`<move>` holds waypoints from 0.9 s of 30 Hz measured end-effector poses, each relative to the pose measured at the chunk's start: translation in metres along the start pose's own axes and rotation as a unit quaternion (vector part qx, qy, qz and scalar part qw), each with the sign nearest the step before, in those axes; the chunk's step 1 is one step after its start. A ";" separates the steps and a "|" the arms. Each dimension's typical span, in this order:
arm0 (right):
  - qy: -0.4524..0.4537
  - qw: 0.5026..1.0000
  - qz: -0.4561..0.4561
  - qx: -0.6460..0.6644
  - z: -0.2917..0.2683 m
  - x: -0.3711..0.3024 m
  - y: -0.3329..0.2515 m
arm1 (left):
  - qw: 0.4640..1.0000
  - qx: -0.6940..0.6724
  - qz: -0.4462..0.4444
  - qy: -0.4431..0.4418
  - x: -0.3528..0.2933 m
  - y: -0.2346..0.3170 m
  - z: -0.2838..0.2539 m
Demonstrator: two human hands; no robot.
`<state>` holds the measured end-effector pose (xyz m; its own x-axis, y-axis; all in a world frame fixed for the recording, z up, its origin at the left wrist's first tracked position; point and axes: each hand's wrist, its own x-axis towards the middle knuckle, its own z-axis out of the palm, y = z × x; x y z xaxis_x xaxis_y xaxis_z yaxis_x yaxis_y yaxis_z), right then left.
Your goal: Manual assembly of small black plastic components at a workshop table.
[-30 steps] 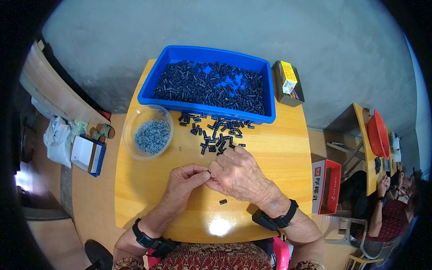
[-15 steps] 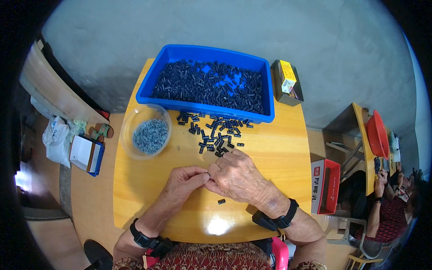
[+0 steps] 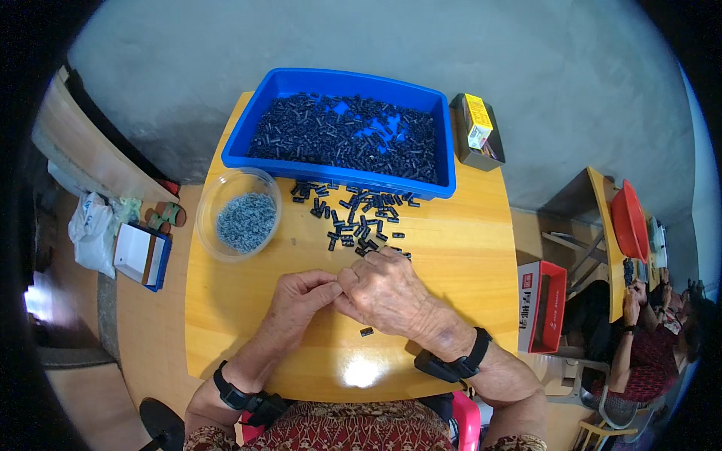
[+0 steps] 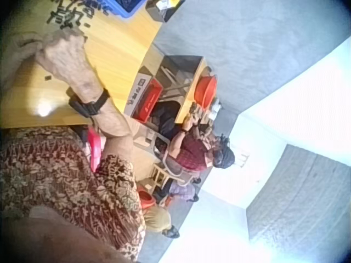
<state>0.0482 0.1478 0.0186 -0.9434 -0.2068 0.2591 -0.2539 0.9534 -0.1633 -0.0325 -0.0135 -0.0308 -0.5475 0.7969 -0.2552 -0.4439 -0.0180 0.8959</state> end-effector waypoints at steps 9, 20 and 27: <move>0.032 0.999 0.005 -0.011 -0.002 0.000 0.006 | 0.999 -0.028 -0.015 0.027 0.000 0.006 0.005; 0.028 1.000 0.003 0.004 -0.001 -0.002 0.003 | 0.999 0.053 0.002 0.003 0.002 0.002 0.002; 0.032 0.999 0.005 0.011 -0.004 -0.003 0.008 | 0.999 -0.044 -0.010 -0.016 0.002 0.005 0.001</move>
<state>0.0495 0.1571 0.0203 -0.9309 -0.1819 0.3168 -0.2491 0.9504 -0.1863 -0.0352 -0.0113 -0.0266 -0.5161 0.8164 -0.2591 -0.5153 -0.0543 0.8553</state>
